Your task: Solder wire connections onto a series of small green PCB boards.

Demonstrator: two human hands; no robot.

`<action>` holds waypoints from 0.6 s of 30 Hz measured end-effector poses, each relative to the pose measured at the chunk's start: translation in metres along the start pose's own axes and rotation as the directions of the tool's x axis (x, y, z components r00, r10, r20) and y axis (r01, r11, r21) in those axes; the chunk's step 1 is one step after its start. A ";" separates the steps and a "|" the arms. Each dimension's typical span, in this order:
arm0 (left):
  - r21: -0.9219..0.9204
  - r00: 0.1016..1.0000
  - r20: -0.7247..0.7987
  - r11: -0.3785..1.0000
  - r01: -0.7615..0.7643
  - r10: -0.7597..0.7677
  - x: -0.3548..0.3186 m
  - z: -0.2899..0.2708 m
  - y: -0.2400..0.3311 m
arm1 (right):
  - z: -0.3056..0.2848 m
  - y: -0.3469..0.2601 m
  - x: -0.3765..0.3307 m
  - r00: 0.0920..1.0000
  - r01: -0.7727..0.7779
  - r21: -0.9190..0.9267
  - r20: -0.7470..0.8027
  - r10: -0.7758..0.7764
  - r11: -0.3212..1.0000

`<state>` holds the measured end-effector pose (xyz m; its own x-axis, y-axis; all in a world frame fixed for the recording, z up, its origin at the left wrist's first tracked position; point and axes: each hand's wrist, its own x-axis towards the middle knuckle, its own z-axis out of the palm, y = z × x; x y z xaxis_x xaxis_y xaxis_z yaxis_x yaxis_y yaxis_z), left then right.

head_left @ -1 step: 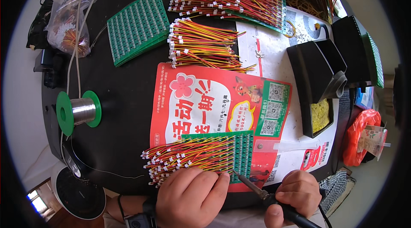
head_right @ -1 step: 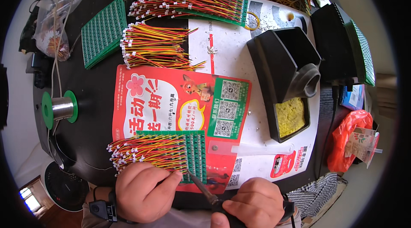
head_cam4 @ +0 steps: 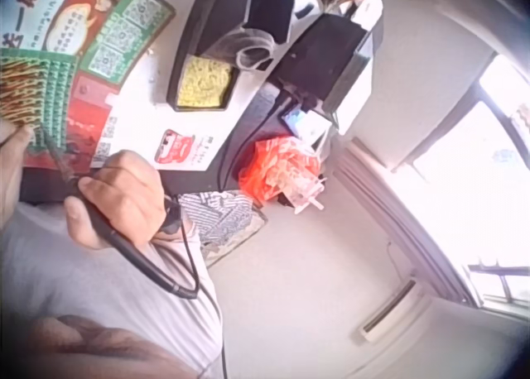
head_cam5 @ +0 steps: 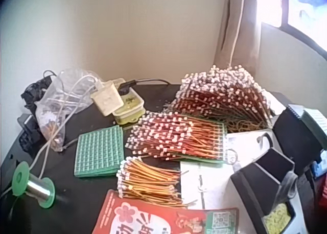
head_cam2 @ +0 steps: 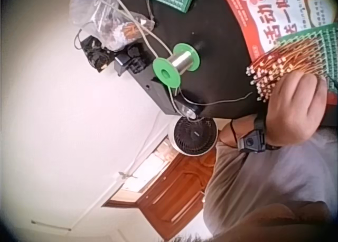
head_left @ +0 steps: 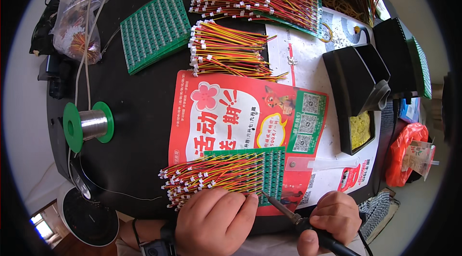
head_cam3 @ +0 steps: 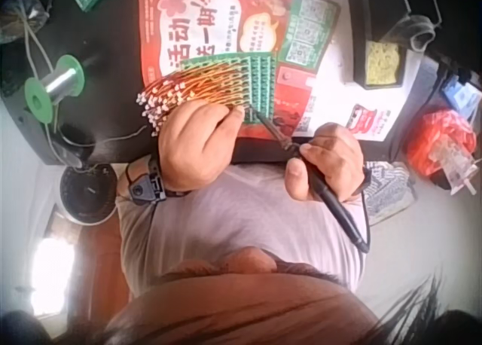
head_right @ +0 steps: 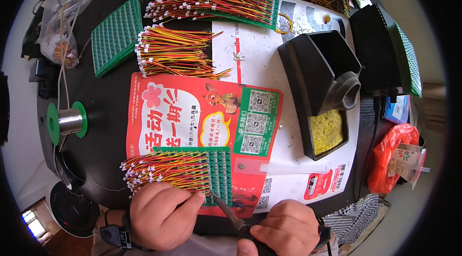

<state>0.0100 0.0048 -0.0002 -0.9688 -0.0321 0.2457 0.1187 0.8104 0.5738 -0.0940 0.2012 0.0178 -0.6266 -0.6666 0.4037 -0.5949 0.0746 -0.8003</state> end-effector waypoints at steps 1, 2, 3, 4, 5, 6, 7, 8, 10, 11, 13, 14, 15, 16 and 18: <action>0.005 1.000 -0.001 1.000 0.002 -0.002 0.000 -0.001 0.001 | 0.000 0.000 0.000 1.000 0.003 0.005 0.000 -0.003 1.000; 0.008 1.000 -0.005 1.000 0.002 -0.002 0.000 -0.002 0.002 | 0.000 -0.001 0.000 1.000 0.013 0.004 -0.001 -0.013 1.000; 0.011 1.000 -0.009 1.000 0.002 -0.002 -0.001 -0.004 0.002 | 0.000 -0.001 0.001 1.000 0.024 0.003 -0.002 -0.024 1.000; 0.011 1.000 -0.008 1.000 0.003 -0.003 -0.001 -0.003 0.002 | 0.001 -0.001 0.001 1.000 0.023 0.004 0.000 -0.023 1.000; 0.006 1.000 -0.007 1.000 0.006 -0.006 -0.001 -0.003 0.001 | 0.001 0.000 0.001 1.000 0.021 0.008 -0.002 -0.021 1.000; 0.002 1.000 -0.005 1.000 0.009 -0.008 -0.001 -0.003 0.001 | 0.002 0.000 0.002 1.000 0.020 0.013 -0.004 -0.020 1.000; -0.003 1.000 -0.005 1.000 0.006 -0.006 -0.001 -0.002 0.001 | 0.001 0.000 0.001 1.000 0.017 0.009 -0.004 -0.017 1.000; -0.007 1.000 -0.003 1.000 0.004 -0.004 0.000 -0.001 0.000 | 0.000 0.000 0.001 1.000 0.021 0.012 0.001 -0.021 1.000; -0.010 1.000 -0.002 1.000 0.001 -0.001 0.000 0.000 0.000 | 0.000 0.001 -0.001 1.000 0.026 0.017 0.006 -0.026 1.000; -0.009 1.000 -0.004 1.000 0.002 -0.002 0.001 -0.001 0.001 | 0.002 0.002 -0.005 0.998 0.045 0.031 -0.054 -0.043 0.998; -0.008 1.000 -0.005 1.000 0.003 -0.003 0.001 -0.001 0.001 | 0.002 0.002 -0.006 0.992 0.065 0.045 -0.114 -0.060 0.997; -0.010 1.000 -0.001 1.000 0.002 -0.002 0.001 -0.001 0.001 | 0.001 0.002 -0.006 0.994 0.056 0.043 -0.091 -0.052 0.998; -0.014 1.000 0.003 1.000 0.000 0.000 0.001 -0.001 0.000 | 0.001 0.002 -0.005 0.997 0.046 0.039 -0.069 -0.043 0.998; -0.015 1.000 0.004 1.000 0.000 0.000 0.002 -0.001 0.001 | 0.000 0.002 -0.005 0.997 0.045 0.039 -0.069 -0.042 0.998; -0.040 0.998 -0.030 0.998 0.056 -0.057 0.006 -0.003 0.005 | 0.000 0.002 -0.003 0.999 0.032 0.027 -0.026 -0.031 0.999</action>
<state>0.0051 0.0070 0.0068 -0.9670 -0.0963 0.2360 0.0727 0.7832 0.6175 -0.0932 0.2038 0.0149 -0.6210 -0.6490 0.4396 -0.6006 0.0335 -0.7989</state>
